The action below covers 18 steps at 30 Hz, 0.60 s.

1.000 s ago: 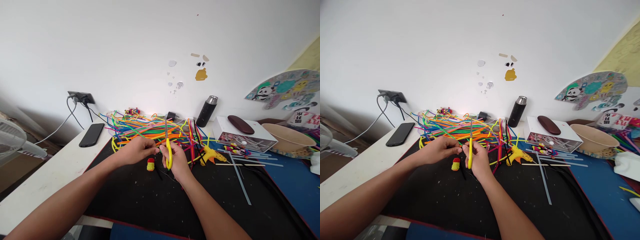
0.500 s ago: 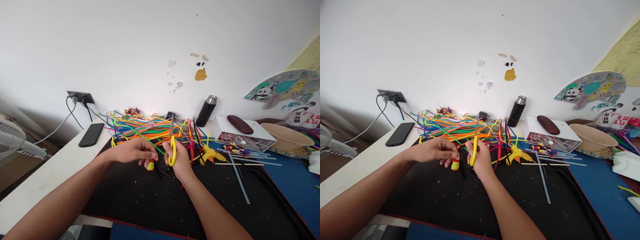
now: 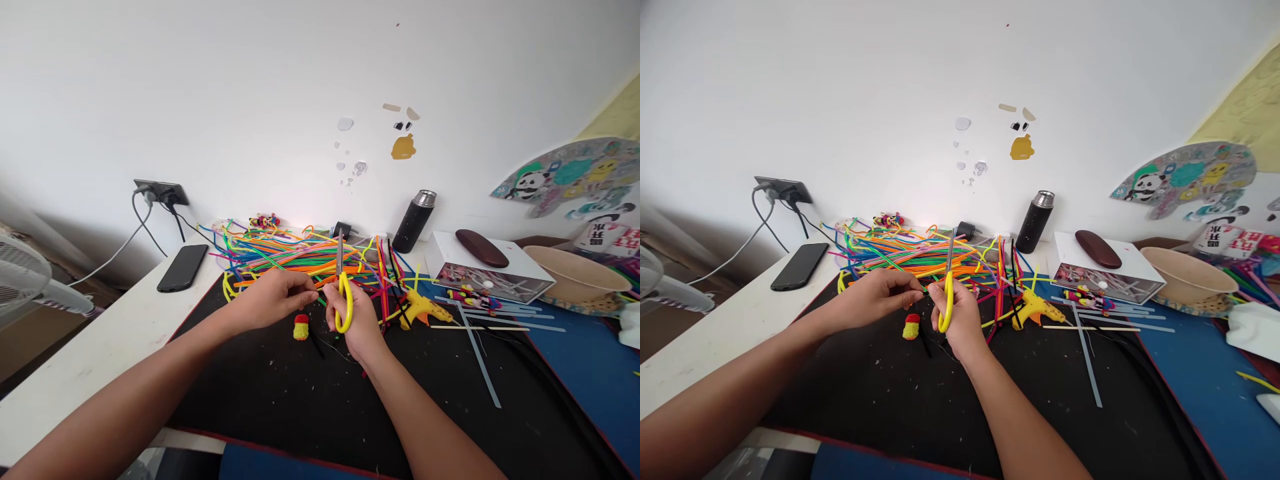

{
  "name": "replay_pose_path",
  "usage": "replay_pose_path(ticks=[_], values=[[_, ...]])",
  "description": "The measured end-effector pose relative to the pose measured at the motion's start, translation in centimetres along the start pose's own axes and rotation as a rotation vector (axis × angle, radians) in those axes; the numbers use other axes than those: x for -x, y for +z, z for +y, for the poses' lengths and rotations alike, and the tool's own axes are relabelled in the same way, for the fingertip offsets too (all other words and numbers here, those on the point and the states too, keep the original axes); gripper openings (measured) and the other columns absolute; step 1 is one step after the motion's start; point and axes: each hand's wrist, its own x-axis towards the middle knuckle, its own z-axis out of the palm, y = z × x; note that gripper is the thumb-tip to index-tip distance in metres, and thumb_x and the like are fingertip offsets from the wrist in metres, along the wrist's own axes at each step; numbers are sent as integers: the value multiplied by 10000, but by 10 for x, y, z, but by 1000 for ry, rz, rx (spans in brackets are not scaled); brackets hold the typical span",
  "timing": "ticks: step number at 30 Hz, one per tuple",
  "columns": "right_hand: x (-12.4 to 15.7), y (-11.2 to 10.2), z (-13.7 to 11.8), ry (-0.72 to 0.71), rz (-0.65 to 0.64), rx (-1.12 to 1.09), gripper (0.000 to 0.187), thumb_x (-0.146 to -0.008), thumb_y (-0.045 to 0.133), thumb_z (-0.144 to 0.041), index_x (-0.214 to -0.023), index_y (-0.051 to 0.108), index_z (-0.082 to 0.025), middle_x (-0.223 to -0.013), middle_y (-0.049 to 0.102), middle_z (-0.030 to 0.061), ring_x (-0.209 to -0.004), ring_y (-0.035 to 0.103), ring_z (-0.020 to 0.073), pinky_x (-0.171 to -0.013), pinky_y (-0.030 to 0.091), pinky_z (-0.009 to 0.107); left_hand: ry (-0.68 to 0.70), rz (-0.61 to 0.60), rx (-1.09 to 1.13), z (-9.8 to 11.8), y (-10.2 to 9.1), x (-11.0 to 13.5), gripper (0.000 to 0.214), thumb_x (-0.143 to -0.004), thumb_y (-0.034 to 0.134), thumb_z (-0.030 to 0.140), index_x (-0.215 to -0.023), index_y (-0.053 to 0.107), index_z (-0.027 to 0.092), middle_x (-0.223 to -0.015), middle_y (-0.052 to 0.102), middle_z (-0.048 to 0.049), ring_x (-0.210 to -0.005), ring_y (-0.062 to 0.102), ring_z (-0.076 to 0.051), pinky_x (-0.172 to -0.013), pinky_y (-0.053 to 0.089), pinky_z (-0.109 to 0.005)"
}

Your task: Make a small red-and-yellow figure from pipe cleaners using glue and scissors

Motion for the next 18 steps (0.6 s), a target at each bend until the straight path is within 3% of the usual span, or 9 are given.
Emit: replay_pose_path(ticks=[6, 12, 18], values=[[0, 0, 0, 4, 10, 41, 423, -821, 803, -563, -859, 579, -206, -445, 452, -103, -348, 441, 87, -375, 271, 185, 30, 39, -98, 3, 2, 0, 253, -963, 556, 353, -851, 709, 185, -654, 620, 16, -562, 493, -125, -541, 321, -250], [3, 1, -3, -29, 15, 121, 451, -817, 795, -591, -796, 555, -209, -440, 470, -98, -339, 457, 84, -362, 296, 179, -148, -41, 330, 10, 9, 1, 325, -900, 600, 485, -758, 573, 194, -605, 547, 40, -519, 461, -111, -508, 342, -228], [1, 0, 0, -20, 38, 121, 439, -804, 812, -566, -804, 548, -214, -439, 460, -108, -338, 474, 87, -349, 281, 170, -224, 32, 364, 0, 11, -5, 267, -833, 653, 442, -766, 607, 187, -565, 509, 63, -497, 424, -106, -495, 313, -227]])
